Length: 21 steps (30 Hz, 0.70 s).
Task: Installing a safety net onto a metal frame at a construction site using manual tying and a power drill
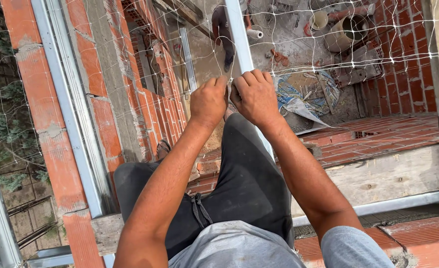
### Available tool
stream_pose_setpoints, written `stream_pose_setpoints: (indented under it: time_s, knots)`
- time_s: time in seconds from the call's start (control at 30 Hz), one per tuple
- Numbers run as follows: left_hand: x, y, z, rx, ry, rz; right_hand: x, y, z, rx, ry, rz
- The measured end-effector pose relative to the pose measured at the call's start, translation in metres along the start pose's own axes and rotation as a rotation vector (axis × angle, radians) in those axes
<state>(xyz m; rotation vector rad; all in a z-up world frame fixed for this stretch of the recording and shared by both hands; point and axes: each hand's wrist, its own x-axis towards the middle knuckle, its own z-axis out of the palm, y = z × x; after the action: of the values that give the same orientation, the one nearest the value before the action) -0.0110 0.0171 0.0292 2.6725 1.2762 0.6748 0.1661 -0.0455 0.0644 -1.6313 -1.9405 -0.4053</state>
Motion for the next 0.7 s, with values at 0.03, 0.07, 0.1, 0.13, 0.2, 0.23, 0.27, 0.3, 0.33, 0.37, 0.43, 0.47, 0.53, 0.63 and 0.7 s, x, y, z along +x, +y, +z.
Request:
stream_pose_setpoints:
  time_s: [0.03, 0.07, 0.1, 0.13, 0.2, 0.23, 0.27, 0.3, 0.33, 0.37, 0.43, 0.47, 0.53, 0.63, 0.7]
  knots:
    - [0.003, 0.001, -0.008, 0.002, 0.001, 0.001, 0.004, 0.001, -0.004, 0.0, 0.002, 0.0]
    - [0.006, 0.002, -0.016, -0.095, -0.069, -0.063, 0.009, 0.001, -0.008, 0.069, -0.023, -0.043]
    - [0.008, 0.003, -0.025, -0.191, -0.139, -0.131, 0.013, 0.001, -0.012, 0.14, -0.049, -0.088]
    - [0.009, -0.002, -0.023, -0.19, -0.138, -0.133, 0.013, 0.004, -0.011, 0.141, -0.049, -0.091]
    - [0.012, -0.012, -0.02, -0.496, -0.166, -0.253, 0.015, 0.012, -0.007, 0.267, -0.124, -0.124]
    - [0.013, -0.017, -0.017, -0.496, -0.163, -0.253, 0.012, 0.015, -0.002, 0.266, -0.123, -0.126]
    - [0.015, -0.022, -0.013, -0.528, -0.18, -0.315, 0.009, 0.019, 0.003, 0.349, -0.14, -0.106]
    - [0.014, -0.028, -0.011, -0.558, -0.197, -0.382, 0.005, 0.022, 0.009, 0.435, -0.16, -0.087]
    - [0.013, -0.029, -0.011, -0.558, -0.196, -0.384, 0.003, 0.024, 0.011, 0.437, -0.161, -0.089]
    - [0.012, -0.03, -0.012, -0.574, -0.204, -0.401, 0.0, 0.025, 0.013, 0.485, -0.172, -0.069]
    - [0.01, -0.029, -0.017, -0.589, -0.211, -0.42, -0.004, 0.024, 0.016, 0.536, -0.183, -0.05]
    - [0.009, -0.026, -0.022, -0.544, -0.231, -0.426, -0.005, 0.021, 0.016, 0.546, -0.179, -0.045]
    - [0.011, -0.021, -0.027, -0.498, -0.252, -0.433, -0.008, 0.019, 0.019, 0.556, -0.174, -0.039]
    - [0.016, -0.018, -0.026, -0.376, -0.33, -0.431, -0.011, 0.017, 0.023, 0.399, -0.16, -0.107]
    - [0.017, -0.02, -0.019, -0.389, -0.406, -0.523, -0.007, 0.012, 0.016, 0.3, -0.173, -0.168]
